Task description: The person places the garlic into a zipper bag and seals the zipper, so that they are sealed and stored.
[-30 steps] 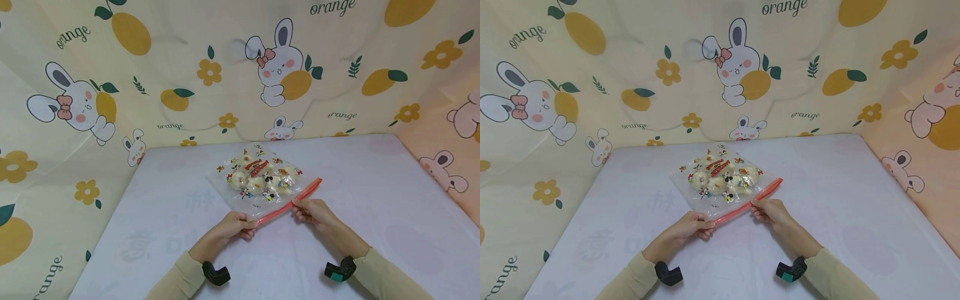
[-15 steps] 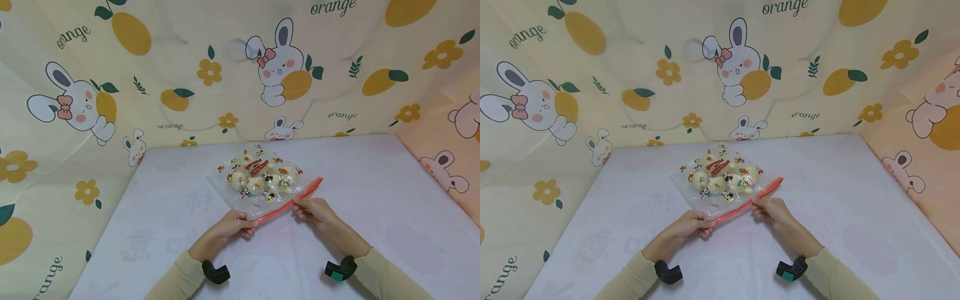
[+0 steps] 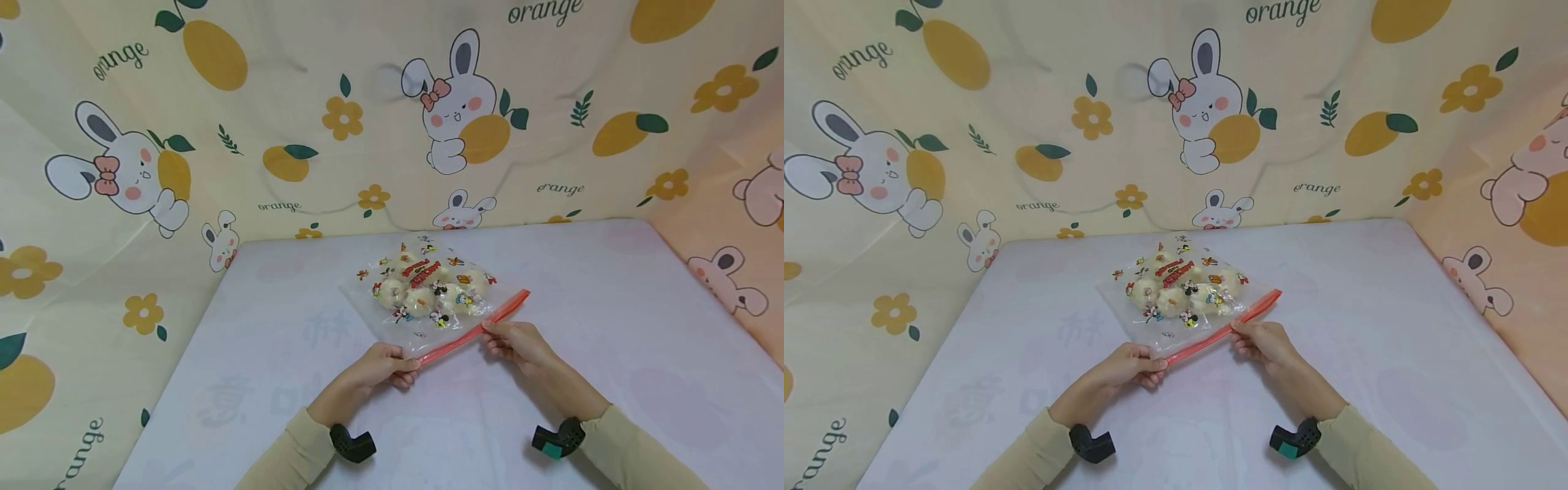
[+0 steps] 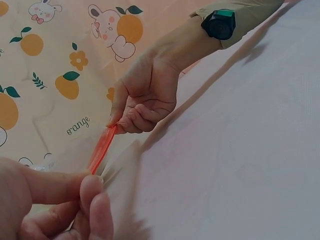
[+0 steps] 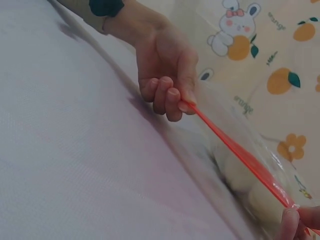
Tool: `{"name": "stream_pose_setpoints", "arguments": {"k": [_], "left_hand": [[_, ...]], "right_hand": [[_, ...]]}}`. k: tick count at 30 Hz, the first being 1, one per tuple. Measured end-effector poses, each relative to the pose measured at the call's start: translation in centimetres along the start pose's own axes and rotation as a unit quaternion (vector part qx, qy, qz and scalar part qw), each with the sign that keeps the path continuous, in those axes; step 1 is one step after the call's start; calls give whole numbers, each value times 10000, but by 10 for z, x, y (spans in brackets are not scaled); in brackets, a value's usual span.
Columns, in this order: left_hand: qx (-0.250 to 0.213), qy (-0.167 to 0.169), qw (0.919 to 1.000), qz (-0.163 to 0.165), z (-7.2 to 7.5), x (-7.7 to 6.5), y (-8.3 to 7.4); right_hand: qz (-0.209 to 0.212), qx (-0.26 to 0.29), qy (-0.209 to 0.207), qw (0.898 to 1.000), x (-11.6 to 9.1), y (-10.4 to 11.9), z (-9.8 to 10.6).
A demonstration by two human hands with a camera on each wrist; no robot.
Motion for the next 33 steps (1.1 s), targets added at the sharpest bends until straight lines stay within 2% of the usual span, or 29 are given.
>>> {"name": "stream_pose_setpoints", "arguments": {"k": [18,33], "left_hand": [[-43,9,10000,-52,5,0,1],[-18,-14,10000,6,10,-1,-1]], "right_hand": [[-111,76,-100,9999,-3,3,9],[-36,75,-176,9998,-2,5,12]]}}
Point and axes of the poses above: each hand's wrist, its own x-axis towards the middle knuckle, its own z-axis out of the back of the hand, y = z × x, the point moved 2 cm from there along x, towards the middle knuckle, and after that the axes turned 1 degree about z, right-handed, at the moved point
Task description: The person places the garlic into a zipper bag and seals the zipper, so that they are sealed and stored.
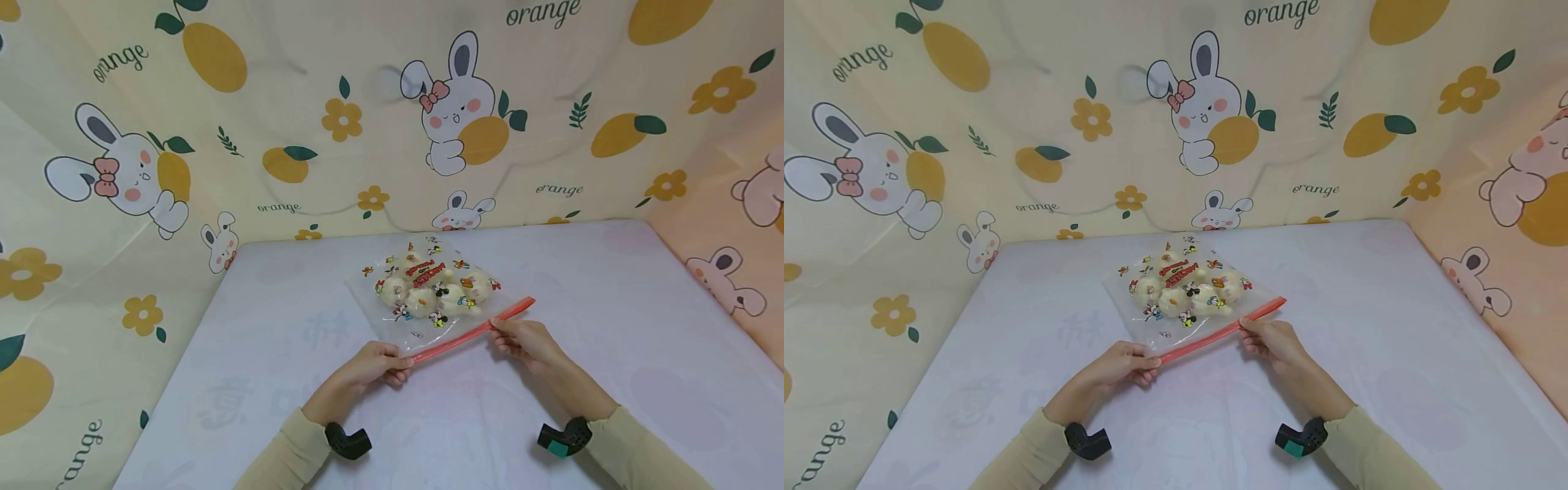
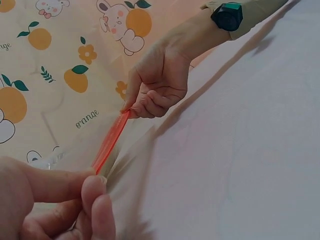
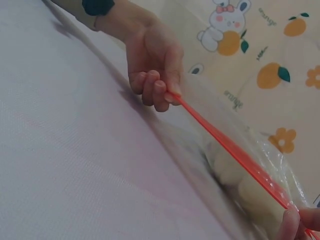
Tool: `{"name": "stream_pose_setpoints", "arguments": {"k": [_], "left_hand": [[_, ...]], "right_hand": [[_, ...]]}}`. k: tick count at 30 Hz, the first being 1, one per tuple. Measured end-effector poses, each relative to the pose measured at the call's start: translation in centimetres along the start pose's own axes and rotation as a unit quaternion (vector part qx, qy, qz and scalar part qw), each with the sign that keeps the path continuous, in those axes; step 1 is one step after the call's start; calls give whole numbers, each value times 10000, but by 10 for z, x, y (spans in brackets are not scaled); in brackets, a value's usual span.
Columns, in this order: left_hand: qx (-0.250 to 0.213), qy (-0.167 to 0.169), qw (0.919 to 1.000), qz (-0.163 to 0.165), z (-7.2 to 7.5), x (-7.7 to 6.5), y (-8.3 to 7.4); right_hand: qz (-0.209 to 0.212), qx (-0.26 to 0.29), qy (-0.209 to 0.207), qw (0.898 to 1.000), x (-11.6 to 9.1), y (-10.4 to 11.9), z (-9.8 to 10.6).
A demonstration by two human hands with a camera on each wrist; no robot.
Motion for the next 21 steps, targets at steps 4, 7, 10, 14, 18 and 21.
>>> {"name": "stream_pose_setpoints", "arguments": {"k": [4,7,10,14,18,21], "left_hand": [[35,-1,10000,-26,1,0,-1],[66,14,10000,-64,2,0,-1],[118,41,9999,-90,3,0,-1],[146,82,9998,-133,5,1,-2],[132,84,9998,-152,8,2,-2],[152,69,9997,-189,10,2,-3]], "right_hand": [[-17,-1,-26,10000,0,1,0],[-18,6,-34,10000,-1,1,0],[-19,25,-51,10000,0,1,0],[-22,61,-56,10000,0,1,0],[-7,96,-38,9999,0,2,1],[1,95,-35,9999,0,2,1]]}}
Point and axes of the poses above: each hand's wrist, its own x-axis towards the middle knuckle, its own z-axis out of the back of the hand, y = z × x, the point moved 2 cm from there along x, towards the middle knuckle, and after that the axes turned 1 degree about z, right-handed, at the moved point
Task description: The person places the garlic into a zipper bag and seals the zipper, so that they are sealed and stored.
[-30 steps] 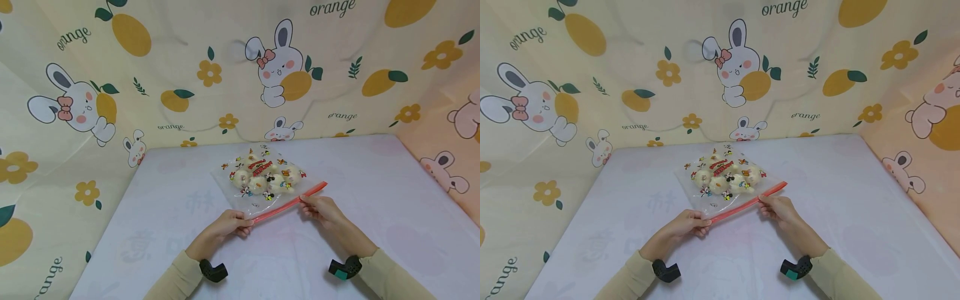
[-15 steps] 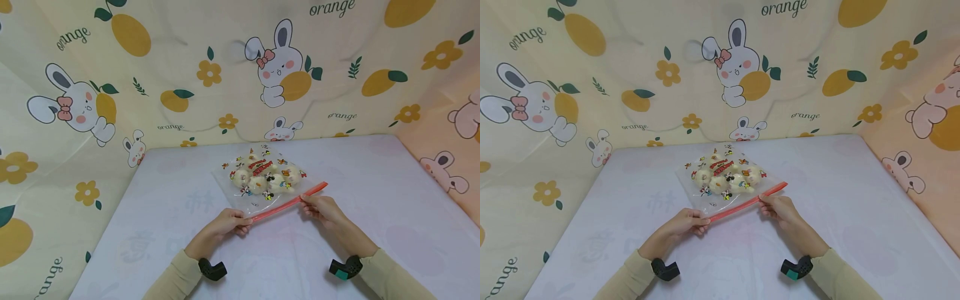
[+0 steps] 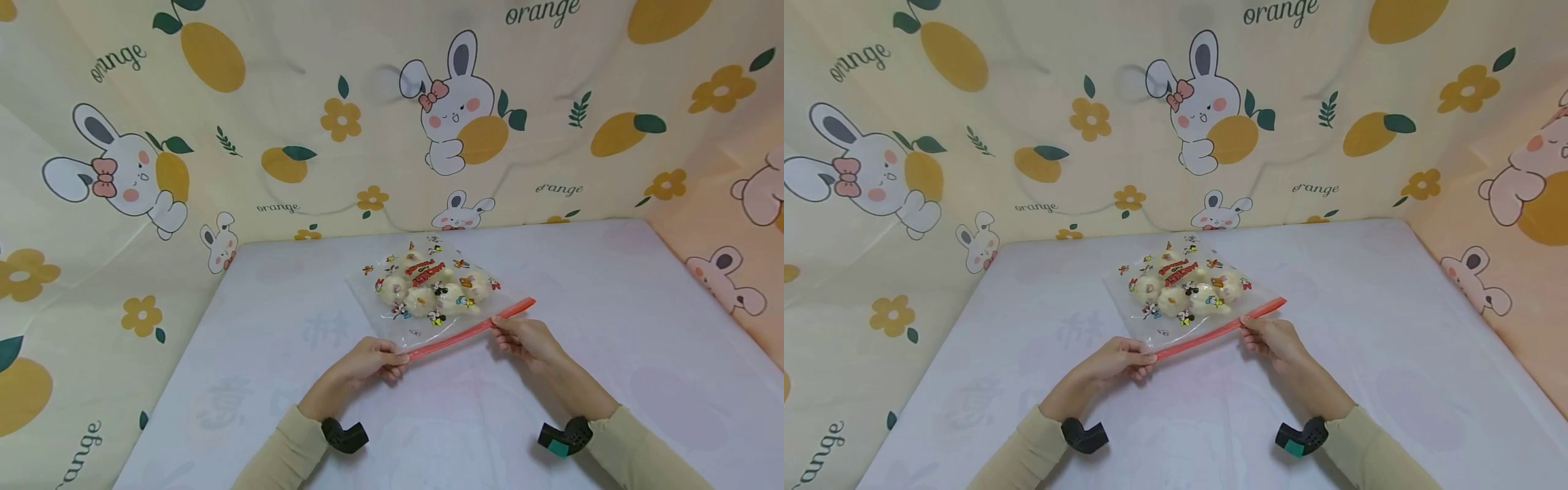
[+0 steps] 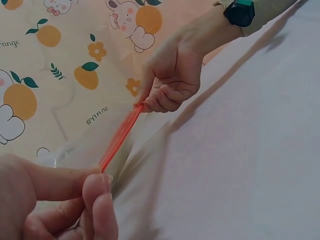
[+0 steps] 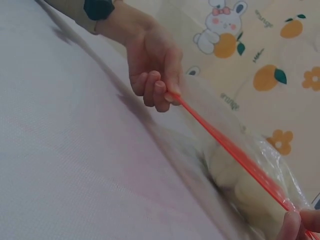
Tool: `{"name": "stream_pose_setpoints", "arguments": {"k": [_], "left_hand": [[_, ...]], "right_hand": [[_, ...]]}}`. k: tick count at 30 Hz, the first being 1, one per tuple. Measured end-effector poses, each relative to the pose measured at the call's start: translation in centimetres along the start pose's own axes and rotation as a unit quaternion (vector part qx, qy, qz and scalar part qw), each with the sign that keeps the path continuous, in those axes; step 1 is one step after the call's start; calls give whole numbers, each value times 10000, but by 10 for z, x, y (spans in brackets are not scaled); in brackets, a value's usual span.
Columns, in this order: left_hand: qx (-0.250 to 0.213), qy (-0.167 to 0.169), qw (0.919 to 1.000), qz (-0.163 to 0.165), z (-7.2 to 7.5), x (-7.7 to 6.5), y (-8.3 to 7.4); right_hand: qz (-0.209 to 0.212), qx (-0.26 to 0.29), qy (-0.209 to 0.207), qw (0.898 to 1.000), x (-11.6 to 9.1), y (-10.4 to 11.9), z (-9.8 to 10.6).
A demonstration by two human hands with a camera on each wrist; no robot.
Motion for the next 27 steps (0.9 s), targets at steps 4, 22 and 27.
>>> {"name": "stream_pose_setpoints", "arguments": {"k": [4,22,27], "left_hand": [[49,-9,10000,-33,3,-2,-1],[231,-34,9997,3,11,-2,2],[202,-79,9998,36,12,-2,2]], "right_hand": [[15,67,9,10000,-1,0,1],[-18,63,-1,10000,-4,0,4],[-59,107,-8,9999,-3,0,4]]}}
Point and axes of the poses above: each hand's wrist, its own x-axis towards the middle knuckle, its own z-axis out of the back of the hand, y = z × x, the point moved 2 cm from there along x, towards the middle knuckle, and after that the axes turned 1 degree about z, right-handed, at the moved point
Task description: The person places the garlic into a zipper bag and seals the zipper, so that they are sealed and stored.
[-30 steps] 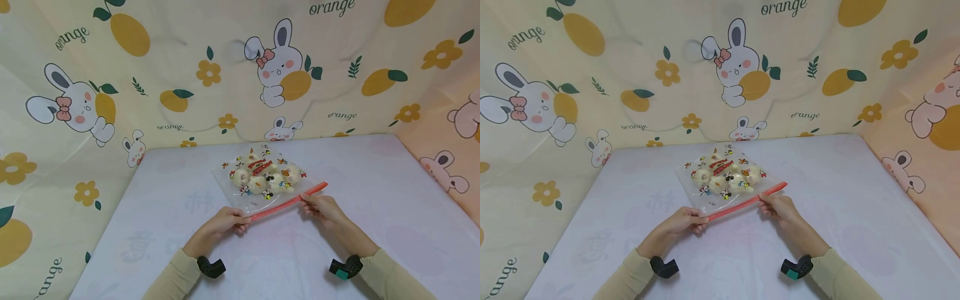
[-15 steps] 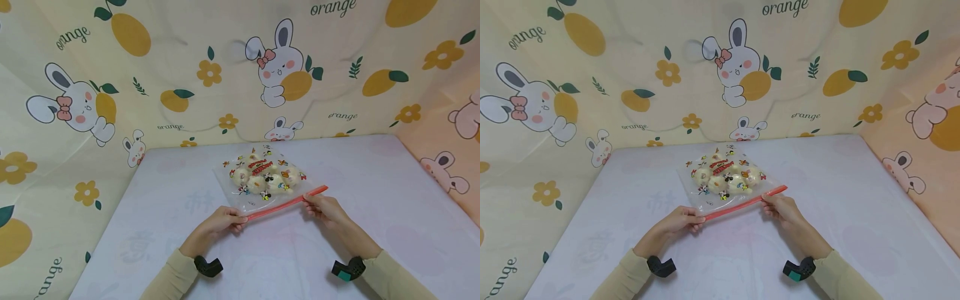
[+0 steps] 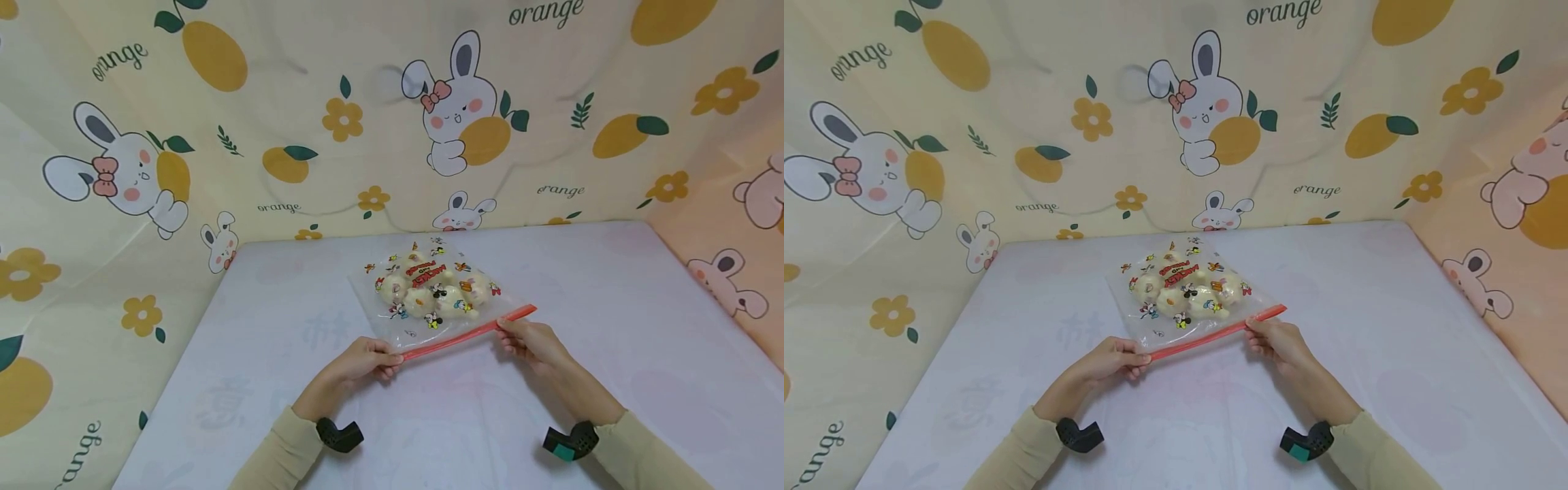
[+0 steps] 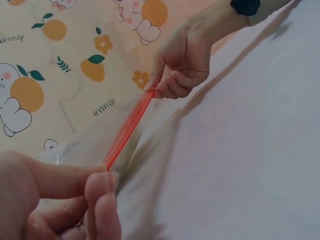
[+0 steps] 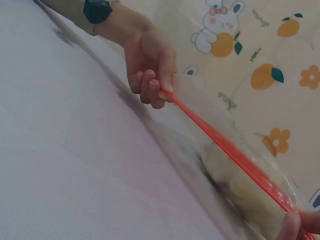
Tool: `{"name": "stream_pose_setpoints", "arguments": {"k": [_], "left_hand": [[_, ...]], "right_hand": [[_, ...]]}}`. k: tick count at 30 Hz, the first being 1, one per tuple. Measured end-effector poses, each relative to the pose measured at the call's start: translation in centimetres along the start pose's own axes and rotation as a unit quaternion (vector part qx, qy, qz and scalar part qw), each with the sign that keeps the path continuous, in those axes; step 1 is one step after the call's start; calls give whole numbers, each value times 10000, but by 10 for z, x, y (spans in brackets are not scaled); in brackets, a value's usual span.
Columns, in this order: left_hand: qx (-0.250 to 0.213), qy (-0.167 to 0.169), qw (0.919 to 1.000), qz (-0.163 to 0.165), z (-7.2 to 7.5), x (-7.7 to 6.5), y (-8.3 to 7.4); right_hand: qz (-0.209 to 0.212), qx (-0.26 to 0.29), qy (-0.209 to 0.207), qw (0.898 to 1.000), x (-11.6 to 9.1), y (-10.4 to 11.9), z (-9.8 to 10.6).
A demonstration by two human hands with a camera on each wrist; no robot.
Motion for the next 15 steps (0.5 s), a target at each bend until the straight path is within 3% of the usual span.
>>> {"name": "stream_pose_setpoints", "arguments": {"k": [15], "left_hand": [[48,-94,9999,12,3,-1,5]], "right_hand": [[26,40,38,10000,-1,-3,11]]}}
Point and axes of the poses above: each hand's wrist, its own x-axis towards the middle knuckle, its own z-axis out of the back of the hand, y = z × x, the point moved 2 cm from there along x, towards the middle knuckle, and after that the axes turned 1 degree about z, right-handed, at the moved point
